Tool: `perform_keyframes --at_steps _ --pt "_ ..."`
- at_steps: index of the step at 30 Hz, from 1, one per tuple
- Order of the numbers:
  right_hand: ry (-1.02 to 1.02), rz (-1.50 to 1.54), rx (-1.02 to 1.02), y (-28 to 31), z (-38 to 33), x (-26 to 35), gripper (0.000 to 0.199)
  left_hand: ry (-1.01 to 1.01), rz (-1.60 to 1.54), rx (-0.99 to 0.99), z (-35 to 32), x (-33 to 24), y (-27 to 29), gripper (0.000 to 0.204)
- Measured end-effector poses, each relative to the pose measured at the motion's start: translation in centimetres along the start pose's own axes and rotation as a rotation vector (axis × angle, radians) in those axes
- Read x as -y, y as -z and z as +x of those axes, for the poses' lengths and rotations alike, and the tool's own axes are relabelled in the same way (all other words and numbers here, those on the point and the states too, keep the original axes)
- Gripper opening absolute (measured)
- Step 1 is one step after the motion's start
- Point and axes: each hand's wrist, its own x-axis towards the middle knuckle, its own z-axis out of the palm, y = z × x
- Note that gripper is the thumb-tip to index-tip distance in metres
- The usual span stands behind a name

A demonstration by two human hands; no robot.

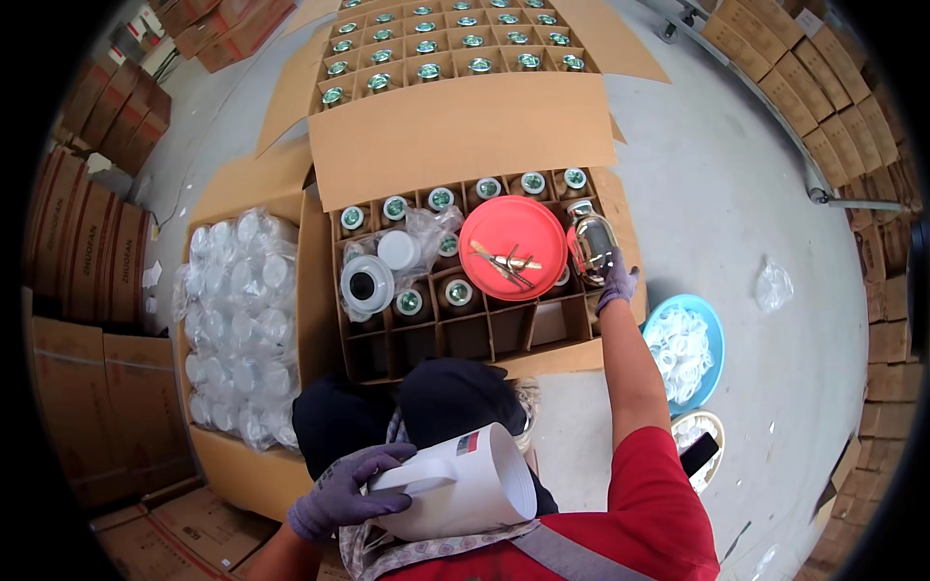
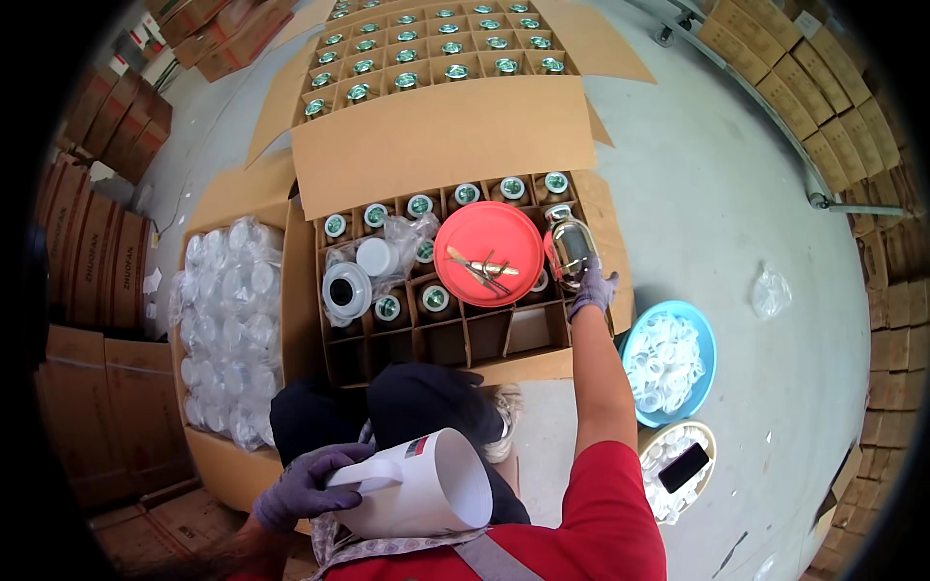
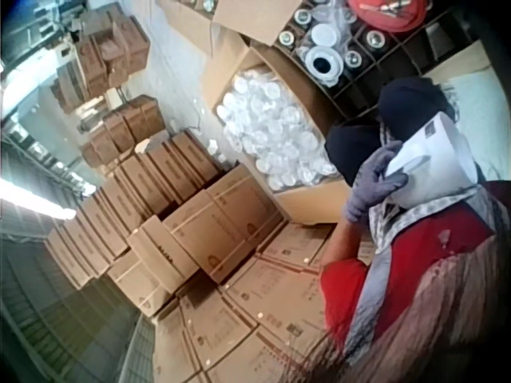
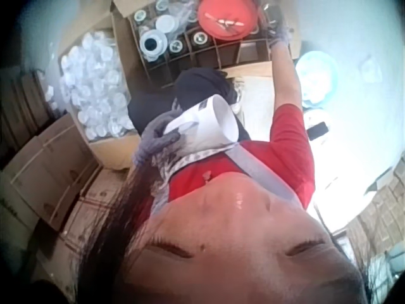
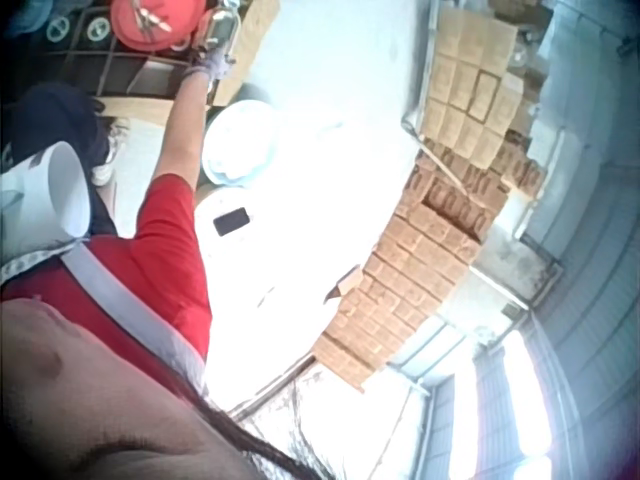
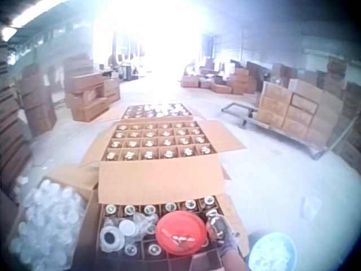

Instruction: The person assembles a white thermos by inserting a metal liner, securing a black rubber seal with a screwdriver, and wrapping the finished unit in plastic. The person repeats this process for multiple thermoses.

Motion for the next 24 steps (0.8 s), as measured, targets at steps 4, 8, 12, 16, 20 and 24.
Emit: perform_keyframes --at_steps 4,8,12,16,20,24 --pt "0.588 -0.251 -0.13 -0.1 -0.8 -0.8 0.081 -0.038 0.101 0.037 0.5 -0.6 0.1 0.039" --pt "1.509 -0.49 0.295 -2.1 -6.8 1.4 0.036 -0.012 -0.024 0.016 -0.3 0.0 -0.4 0.037" --pt "1.255 -1.287 0.494 -6.7 -8.7 -0.8 0.054 0.141 -0.228 0.049 0.9 -1.7 -0.1 0.046" --pt "1.092 -1.264 0.52 -10.0 -10.1 -1.9 0.054 0.178 -0.191 -0.076 -1.7 -1.1 -0.5 0.056" --pt "1.218 -1.233 0.537 -10.6 -8.5 -3.0 0.06 0.075 -0.097 -0.144 -2.6 0.3 -1.1 0.048" --pt "1.263 -1.271 0.521 -9.9 -8.8 -2.3 0.077 -0.018 0.079 -0.042 -2.5 2.1 -0.3 0.059"
